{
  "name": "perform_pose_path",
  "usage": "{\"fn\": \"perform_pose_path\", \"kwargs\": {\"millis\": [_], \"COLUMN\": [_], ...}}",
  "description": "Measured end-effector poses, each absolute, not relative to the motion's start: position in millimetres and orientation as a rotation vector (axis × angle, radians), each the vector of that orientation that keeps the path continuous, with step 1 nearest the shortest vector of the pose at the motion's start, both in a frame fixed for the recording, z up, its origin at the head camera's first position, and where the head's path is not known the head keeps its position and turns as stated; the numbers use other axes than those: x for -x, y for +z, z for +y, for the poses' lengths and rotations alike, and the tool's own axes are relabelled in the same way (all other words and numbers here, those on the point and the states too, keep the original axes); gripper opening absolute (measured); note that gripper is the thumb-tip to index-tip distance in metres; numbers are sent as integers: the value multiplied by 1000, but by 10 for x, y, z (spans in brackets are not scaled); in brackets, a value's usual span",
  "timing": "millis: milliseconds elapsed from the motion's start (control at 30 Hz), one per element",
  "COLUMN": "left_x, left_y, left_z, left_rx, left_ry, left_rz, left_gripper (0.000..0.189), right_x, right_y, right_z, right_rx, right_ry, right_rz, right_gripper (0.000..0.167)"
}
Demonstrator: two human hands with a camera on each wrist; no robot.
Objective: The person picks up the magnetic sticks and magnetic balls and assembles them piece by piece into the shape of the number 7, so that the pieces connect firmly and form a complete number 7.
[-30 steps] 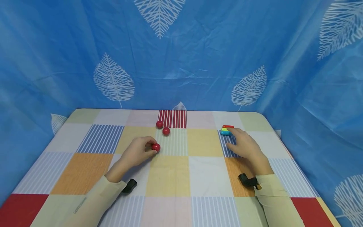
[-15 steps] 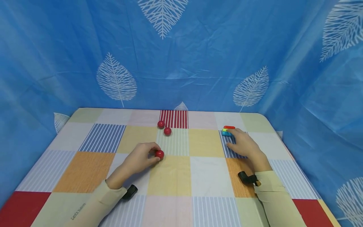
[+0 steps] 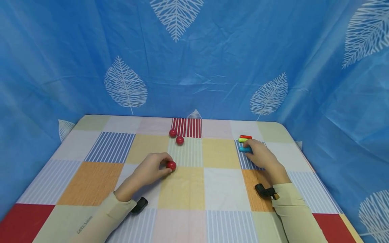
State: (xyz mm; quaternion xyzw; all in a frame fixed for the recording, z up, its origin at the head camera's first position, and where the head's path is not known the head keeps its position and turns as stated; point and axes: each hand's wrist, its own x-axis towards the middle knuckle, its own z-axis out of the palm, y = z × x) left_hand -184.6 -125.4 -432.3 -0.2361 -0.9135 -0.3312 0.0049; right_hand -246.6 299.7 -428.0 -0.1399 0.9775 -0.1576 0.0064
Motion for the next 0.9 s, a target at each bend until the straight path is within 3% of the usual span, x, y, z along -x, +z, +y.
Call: {"fn": "perform_pose_path", "kwargs": {"millis": [667,900], "left_x": [1826,1830], "left_y": [-4332,-4323], "left_z": [-1263,-1253], "left_rx": [759,755], "left_ry": [-1044,-1066], "left_rz": [-2852,-2850], "left_gripper": [23,23], "right_x": [2314,2240], "right_y": [-4306,-4282], "right_z": [2824,2686], "right_rx": [656,755], "right_ry": [-652,-700], "right_rz": [3031,3004], "right_gripper": [11,16]}}
